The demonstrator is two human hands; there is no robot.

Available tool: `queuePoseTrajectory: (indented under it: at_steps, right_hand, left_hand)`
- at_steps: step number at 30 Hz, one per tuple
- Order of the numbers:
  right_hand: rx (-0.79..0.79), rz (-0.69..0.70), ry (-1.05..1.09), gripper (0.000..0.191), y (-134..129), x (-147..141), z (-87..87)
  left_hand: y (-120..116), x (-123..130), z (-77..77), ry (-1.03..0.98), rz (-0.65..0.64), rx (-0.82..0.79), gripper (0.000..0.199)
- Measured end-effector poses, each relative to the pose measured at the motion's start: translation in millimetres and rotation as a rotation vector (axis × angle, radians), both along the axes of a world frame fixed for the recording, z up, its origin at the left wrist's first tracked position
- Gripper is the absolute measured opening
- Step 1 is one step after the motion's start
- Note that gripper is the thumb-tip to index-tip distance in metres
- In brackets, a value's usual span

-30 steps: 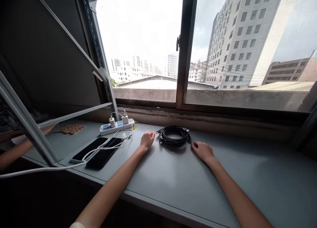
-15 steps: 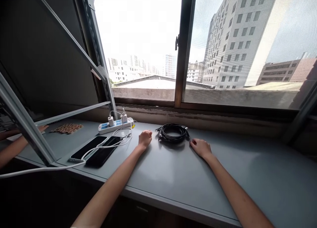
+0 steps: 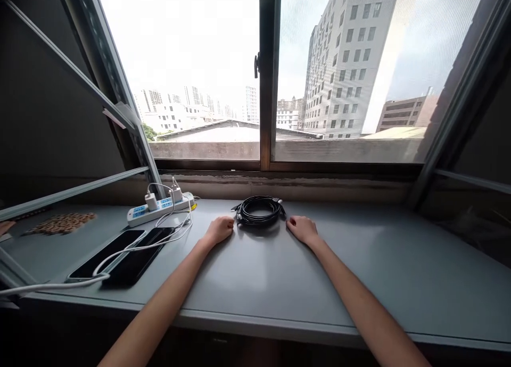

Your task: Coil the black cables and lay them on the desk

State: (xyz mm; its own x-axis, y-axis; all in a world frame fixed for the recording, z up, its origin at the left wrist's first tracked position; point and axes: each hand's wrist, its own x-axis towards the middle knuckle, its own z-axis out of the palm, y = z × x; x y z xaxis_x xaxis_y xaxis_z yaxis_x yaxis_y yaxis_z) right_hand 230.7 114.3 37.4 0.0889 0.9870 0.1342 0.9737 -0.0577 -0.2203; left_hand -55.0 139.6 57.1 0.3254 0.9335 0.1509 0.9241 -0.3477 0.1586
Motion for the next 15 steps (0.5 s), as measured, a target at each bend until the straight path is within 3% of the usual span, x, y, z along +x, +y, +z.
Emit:
queuePoseTrajectory:
  at_steps: [8,15]
  right_hand:
    - [0.012,0.006,0.008,0.028,-0.3,-1.2,1.0]
    - [0.004,0.015,0.011,0.029,-2.6,-2.6,3.2]
  left_hand:
    - [-0.2,3.6,-1.9,-0.040,-0.052,0.070,0.020]
    - [-4.5,3.9,-0.7,-0.086,-0.031,0.091,0.034]
